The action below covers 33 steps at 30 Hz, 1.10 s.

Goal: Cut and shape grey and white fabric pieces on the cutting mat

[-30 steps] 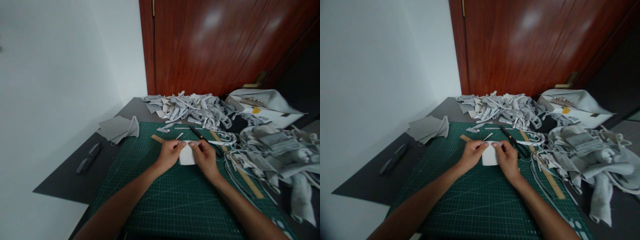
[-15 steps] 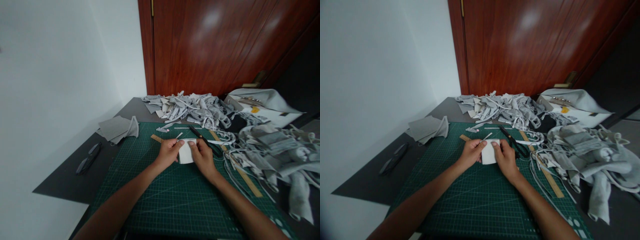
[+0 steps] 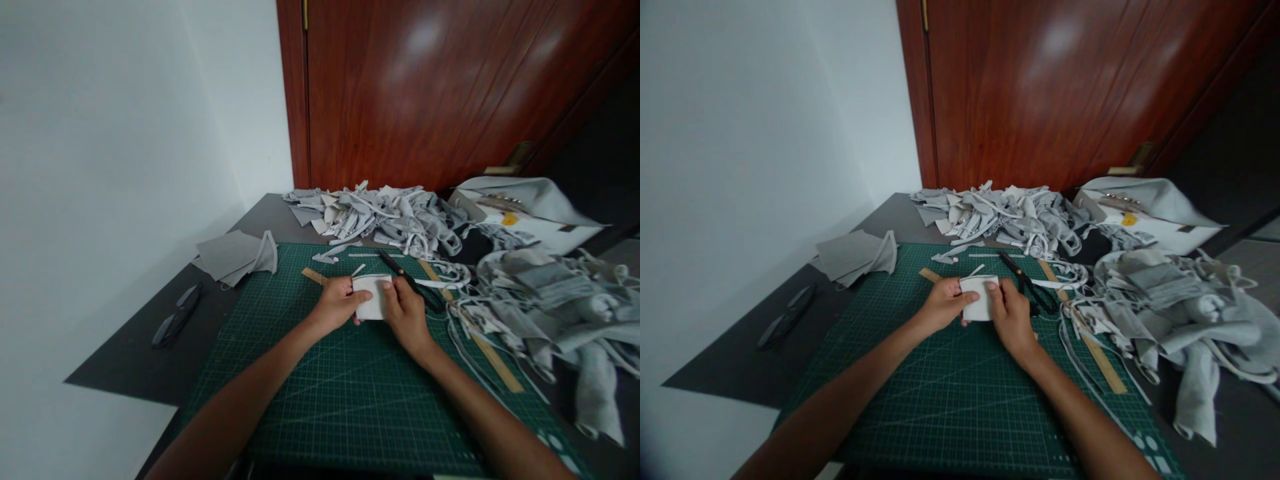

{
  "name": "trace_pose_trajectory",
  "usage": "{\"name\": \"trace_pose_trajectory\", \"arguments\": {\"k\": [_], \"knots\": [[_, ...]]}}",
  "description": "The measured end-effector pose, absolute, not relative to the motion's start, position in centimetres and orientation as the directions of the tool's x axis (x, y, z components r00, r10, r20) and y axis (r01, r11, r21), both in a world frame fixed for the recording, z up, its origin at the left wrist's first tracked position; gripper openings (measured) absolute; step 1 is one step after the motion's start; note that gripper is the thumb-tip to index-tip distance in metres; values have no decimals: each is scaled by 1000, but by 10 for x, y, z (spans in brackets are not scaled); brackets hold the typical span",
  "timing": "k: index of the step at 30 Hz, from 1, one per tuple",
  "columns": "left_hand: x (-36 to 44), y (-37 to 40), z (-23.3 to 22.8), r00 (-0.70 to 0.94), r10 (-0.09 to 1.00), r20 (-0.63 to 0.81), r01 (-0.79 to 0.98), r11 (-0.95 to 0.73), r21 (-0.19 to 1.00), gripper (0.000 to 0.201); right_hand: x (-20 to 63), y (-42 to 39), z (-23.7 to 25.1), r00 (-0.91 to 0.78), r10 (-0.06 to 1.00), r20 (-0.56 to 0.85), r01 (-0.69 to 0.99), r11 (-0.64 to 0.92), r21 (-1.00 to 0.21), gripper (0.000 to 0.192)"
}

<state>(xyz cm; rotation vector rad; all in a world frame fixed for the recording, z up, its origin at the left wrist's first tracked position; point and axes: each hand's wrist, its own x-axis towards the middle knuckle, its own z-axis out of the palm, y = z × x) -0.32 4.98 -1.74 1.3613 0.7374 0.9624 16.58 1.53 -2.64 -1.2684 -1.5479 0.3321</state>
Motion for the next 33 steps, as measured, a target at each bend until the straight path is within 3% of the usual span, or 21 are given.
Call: {"name": "trace_pose_trajectory", "arguments": {"k": [6,12,21,27,30,33], "knots": [[-2,49,-18,405,909,102,-136,-50,989,44,166,17,-26,151,860,488,468,372,-802,47],[4,45,-13,244,958,149,-284,-76,956,52,159,15,-23,191,913,359,142,336,-931,50],[3,44,-11,210,976,57,-312,11,950,64,161,24,-30,302,875,379,159,346,-925,35],[6,38,-12,204,979,28,-394,56,917,68,149,18,-38,215,954,208,-191,250,-949,44],[8,37,-13,250,968,12,-390,90,916,68,148,17,-43,146,952,269,-120,287,-950,33],[8,37,-14,273,962,-4,-394,116,912,69,153,16,-43,142,900,411,101,400,-911,26]]}}
